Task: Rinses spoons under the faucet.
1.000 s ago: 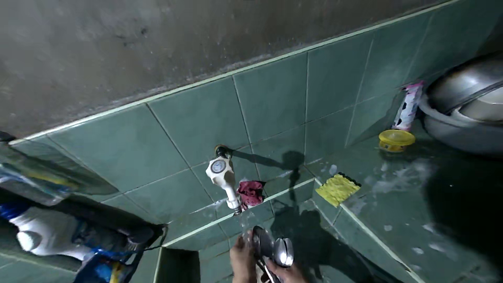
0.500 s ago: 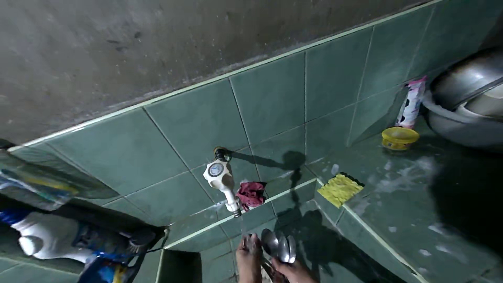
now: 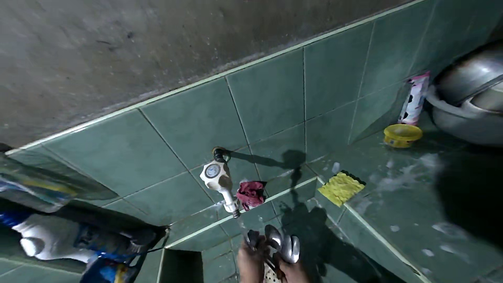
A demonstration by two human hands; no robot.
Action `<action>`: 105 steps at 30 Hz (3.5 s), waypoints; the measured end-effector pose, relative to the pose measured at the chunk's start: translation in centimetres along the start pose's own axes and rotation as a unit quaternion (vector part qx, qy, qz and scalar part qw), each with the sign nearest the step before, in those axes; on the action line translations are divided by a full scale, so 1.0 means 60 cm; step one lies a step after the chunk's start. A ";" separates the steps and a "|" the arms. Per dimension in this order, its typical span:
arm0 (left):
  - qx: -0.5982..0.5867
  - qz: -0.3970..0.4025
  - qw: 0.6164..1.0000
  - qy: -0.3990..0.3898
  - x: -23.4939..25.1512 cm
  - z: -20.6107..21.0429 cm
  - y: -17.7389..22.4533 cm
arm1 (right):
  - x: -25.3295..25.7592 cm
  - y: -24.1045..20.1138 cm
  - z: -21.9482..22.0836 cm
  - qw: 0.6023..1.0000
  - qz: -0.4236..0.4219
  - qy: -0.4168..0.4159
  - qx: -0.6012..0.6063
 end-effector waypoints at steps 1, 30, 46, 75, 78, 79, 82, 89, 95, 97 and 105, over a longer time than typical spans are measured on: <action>0.004 -0.002 1.000 0.005 0.000 -0.007 0.001 | 0.002 0.002 -0.002 1.000 0.006 -0.019 0.002; -0.013 0.004 0.998 0.060 0.016 -0.010 0.004 | -0.023 -0.014 0.037 0.966 0.100 -0.238 -0.020; 0.064 -0.114 0.989 -0.070 0.004 -0.029 0.027 | 0.003 -0.068 0.060 0.860 0.087 -0.227 -0.448; 0.062 -0.064 0.989 0.121 0.003 -0.041 0.013 | 0.007 -0.042 0.044 0.993 -0.039 -0.026 -0.111; 0.022 -0.014 0.988 0.150 0.000 -0.043 0.016 | -0.005 -0.036 0.044 0.992 -0.046 -0.016 -0.115; 0.020 -0.010 0.989 0.145 -0.004 -0.039 0.013 | -0.002 -0.035 0.041 0.991 -0.053 -0.006 -0.120; 0.076 -0.049 0.991 0.097 -0.014 -0.025 0.001 | 0.009 -0.032 0.027 0.989 -0.063 0.013 -0.134; 0.027 -0.036 0.987 0.152 -0.008 -0.034 0.013 | -0.035 -0.059 0.033 0.974 -0.112 0.036 -0.194; 0.105 0.035 0.985 0.132 -0.032 -0.030 0.041 | -0.038 -0.079 0.020 0.961 -0.128 0.053 -0.241; 0.183 0.080 0.971 0.131 -0.047 -0.035 0.068 | -0.044 -0.093 0.016 0.951 -0.126 0.036 -0.281; 0.280 0.077 0.951 0.105 -0.045 -0.034 0.094 | -0.074 -0.151 0.015 0.876 -0.177 0.022 -0.449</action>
Point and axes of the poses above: each hand's wrist, its own x-axis towards the middle knuckle, its own z-axis out of the palm, y = z × x, the point moved 7 cm from there along x, towards the middle knuckle, and after that the axes turned 7 degrees about -z, right-handed, at the moved point
